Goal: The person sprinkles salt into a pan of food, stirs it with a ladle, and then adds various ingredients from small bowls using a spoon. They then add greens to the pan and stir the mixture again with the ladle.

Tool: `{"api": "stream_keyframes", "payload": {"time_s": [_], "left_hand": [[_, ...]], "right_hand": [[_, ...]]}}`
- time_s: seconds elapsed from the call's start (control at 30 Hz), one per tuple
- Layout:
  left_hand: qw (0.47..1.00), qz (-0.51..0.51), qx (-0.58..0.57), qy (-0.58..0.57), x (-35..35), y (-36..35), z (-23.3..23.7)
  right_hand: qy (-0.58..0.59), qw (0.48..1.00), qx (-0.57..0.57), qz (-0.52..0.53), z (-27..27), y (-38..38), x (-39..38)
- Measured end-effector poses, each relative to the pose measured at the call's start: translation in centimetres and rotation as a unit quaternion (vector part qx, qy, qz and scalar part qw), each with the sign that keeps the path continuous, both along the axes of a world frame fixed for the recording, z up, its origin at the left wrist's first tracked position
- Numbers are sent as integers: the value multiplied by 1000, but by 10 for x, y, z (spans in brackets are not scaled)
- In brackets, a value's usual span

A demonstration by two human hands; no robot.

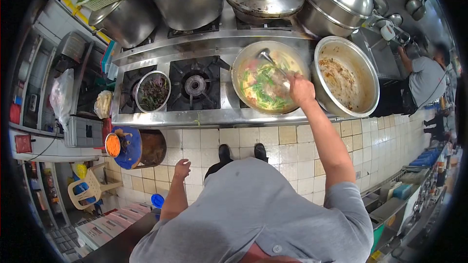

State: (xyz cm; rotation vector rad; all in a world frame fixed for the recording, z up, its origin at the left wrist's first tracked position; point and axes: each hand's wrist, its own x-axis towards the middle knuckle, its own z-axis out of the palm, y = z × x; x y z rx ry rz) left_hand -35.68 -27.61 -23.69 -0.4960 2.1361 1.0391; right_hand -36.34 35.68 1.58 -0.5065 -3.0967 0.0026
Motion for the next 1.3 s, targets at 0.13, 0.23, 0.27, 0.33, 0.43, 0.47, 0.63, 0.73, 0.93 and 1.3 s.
{"api": "stream_keyframes", "payload": {"time_s": [0.13,0.23,0.27,0.33,0.43,0.47,0.63,0.73,0.93,1.3], "left_hand": [[1000,9,-19,-20,8,-18,-18],[999,29,-19,-37,15,-24,-14],[998,35,-17,-41,21,-26,-12],[998,46,-11,-49,28,-27,-9],[997,48,-11,-67,38,-33,-9],[996,46,-17,-74,38,-33,-11],[997,24,-29,-62,30,-29,-16],[999,27,-8,-44,15,-19,-10],[999,31,21,-11,4,-5,3],[995,73,1,-63,41,-24,-16]], "right_hand": [[2,999,-10,-51,-10,16,-5],[44,992,-59,-106,-19,20,12],[59,988,-80,-120,-21,20,20],[92,976,-114,-162,-25,17,32],[117,957,-178,-197,-56,21,45],[101,949,-228,-192,-67,23,49],[212,929,-258,-159,-54,-5,73],[199,884,-378,-191,-30,-19,91],[79,650,-695,-297,21,-50,137],[25,606,-732,-309,8,-47,100]]}}
